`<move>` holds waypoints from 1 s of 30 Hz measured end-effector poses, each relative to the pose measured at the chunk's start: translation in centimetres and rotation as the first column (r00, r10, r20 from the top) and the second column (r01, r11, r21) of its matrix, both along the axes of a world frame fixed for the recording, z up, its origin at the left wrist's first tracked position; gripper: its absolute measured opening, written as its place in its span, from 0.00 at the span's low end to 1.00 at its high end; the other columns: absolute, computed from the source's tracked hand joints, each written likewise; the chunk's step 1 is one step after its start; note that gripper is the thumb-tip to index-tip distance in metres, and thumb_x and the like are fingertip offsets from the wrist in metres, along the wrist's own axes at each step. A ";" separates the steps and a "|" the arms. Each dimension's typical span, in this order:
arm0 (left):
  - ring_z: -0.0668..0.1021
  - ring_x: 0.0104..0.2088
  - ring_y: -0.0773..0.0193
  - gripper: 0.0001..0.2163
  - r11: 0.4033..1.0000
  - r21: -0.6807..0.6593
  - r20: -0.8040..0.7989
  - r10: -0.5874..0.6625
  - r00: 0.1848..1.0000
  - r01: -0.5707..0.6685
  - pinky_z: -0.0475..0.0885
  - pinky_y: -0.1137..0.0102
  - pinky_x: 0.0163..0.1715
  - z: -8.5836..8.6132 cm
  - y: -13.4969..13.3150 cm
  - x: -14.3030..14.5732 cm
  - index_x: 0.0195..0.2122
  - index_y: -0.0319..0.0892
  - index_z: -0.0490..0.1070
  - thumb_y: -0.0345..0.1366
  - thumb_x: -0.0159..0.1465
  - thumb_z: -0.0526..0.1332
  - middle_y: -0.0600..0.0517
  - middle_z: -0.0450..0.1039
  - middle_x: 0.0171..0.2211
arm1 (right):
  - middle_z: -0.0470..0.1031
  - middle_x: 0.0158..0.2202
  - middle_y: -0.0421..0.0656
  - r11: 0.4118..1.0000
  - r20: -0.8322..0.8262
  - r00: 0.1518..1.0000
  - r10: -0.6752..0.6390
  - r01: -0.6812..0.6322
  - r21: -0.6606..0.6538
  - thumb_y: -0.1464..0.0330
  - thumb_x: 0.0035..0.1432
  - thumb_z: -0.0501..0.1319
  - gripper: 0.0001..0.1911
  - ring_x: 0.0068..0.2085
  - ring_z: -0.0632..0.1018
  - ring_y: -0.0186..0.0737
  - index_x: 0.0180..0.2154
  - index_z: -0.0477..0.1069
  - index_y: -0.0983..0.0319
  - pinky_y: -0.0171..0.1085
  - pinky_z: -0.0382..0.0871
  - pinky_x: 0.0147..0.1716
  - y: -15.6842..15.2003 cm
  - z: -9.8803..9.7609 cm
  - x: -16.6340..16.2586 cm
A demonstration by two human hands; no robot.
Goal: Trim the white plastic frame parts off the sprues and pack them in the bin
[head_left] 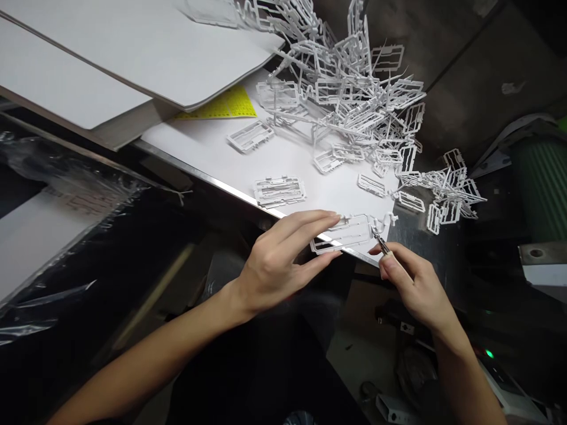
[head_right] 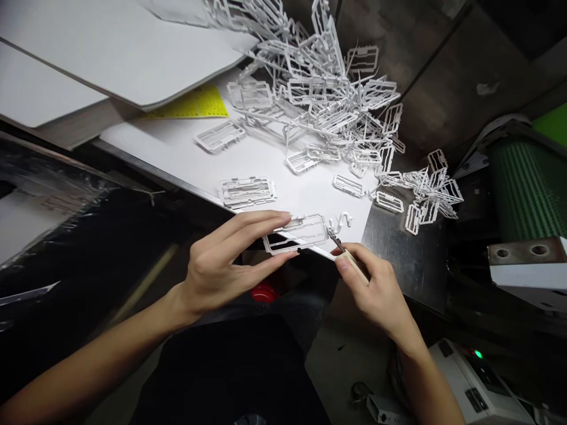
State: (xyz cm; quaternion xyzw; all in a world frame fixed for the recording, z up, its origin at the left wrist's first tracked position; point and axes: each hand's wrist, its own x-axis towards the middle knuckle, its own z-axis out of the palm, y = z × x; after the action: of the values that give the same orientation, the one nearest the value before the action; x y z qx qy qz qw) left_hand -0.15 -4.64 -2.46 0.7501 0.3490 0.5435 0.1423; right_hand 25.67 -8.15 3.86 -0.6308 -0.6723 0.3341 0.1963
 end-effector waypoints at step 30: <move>0.83 0.52 0.57 0.18 0.973 -0.209 0.116 0.119 0.986 -0.093 0.79 0.58 0.58 -1.6 0.0 -0.2 0.53 0.44 0.78 0.35 0.63 0.74 0.47 0.83 0.50 | 0.79 0.44 0.46 0.964 0.285 0.958 -0.028 -0.049 0.260 0.51 0.71 0.62 0.21 0.42 0.78 0.48 0.55 0.76 0.57 0.44 0.70 0.46 0.7 -3.4 2.8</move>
State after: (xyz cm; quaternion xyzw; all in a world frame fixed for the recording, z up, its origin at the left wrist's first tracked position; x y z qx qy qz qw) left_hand -0.38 -4.63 -4.06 0.6755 0.4323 0.5589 0.2110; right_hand 28.50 -7.48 0.42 -0.6370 -0.7356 0.1475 0.1774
